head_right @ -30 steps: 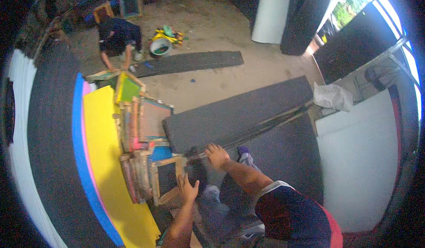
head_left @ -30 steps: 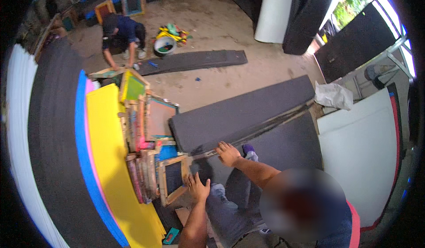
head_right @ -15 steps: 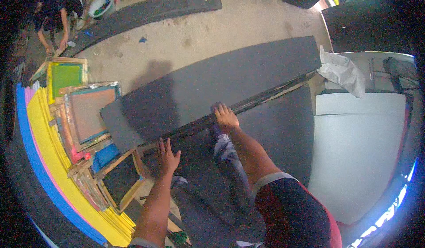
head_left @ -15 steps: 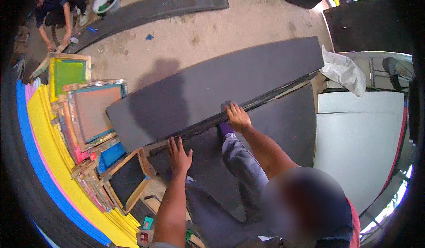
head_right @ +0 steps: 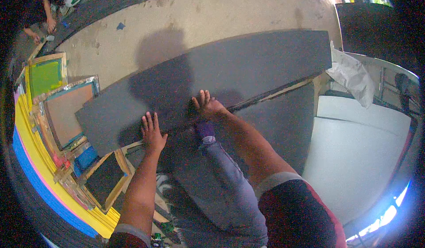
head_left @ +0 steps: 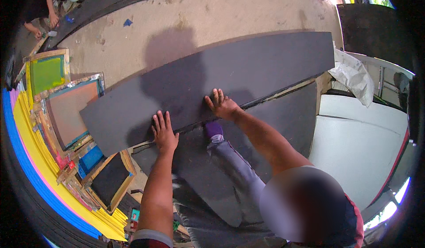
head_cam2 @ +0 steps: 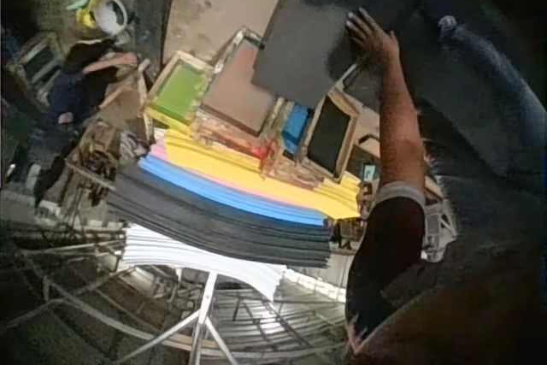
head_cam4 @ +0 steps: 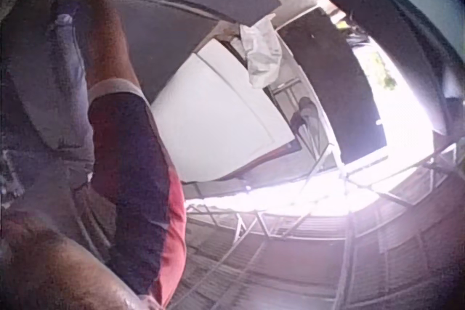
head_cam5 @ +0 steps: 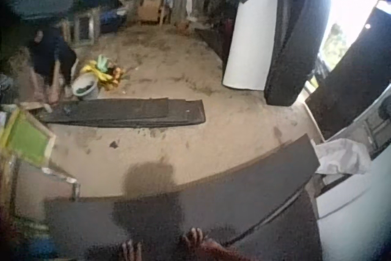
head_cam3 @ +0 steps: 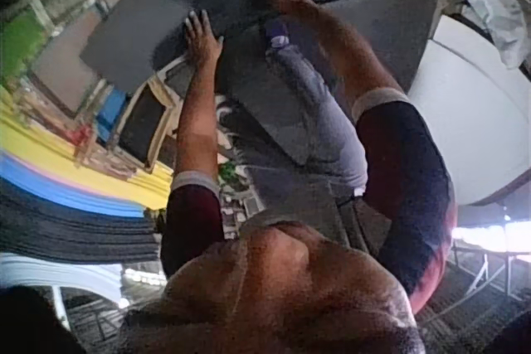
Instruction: The person cuts a large black foam sheet using a utility knife and a wooden plank as a guide. After cutting, they stack the cut pieces onto a pile of other colored foam sheets.
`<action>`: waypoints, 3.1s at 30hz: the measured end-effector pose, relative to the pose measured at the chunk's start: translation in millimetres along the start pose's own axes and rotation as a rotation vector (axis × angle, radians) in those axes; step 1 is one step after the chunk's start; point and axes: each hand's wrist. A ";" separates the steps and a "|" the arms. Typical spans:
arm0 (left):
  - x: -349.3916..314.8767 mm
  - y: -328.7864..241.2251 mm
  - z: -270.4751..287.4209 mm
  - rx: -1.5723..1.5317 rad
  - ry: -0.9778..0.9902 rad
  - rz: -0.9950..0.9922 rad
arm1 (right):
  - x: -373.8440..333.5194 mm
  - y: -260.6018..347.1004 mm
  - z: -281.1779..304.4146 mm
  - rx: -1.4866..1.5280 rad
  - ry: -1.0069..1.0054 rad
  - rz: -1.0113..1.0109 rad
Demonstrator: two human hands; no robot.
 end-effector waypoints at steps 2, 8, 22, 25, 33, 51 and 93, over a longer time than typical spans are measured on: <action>-2.3 0.4 4.6 0.032 0.034 0.015 | 6.1 8.9 28.5 0.018 0.157 0.039; -1.3 -17.0 17.9 0.061 0.103 0.044 | 11.8 42.9 13.4 -0.148 0.188 -0.173; -20.1 -11.1 16.4 0.297 -0.355 -0.068 | -23.3 34.5 110.1 0.010 0.224 -0.159; -42.6 -5.8 60.2 0.255 -0.268 -0.158 | -34.3 18.7 157.3 0.215 0.155 -0.175; -98.7 -2.4 182.3 0.044 -0.006 -0.227 | -43.7 -12.1 245.5 0.315 0.256 -0.033; -102.9 11.5 219.4 0.085 0.079 -0.128 | -141.7 -142.8 200.4 0.469 0.298 -0.350; -501.5 13.4 360.4 -0.084 -0.377 0.083 | -295.2 -120.2 479.7 0.406 -0.025 -0.148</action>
Point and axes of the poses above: each hand's wrist, its own x-axis towards the middle knuckle, its own z-axis out of the back of the hand, y = z × x, and after that the axes turned 11 degrees about y, right-handed
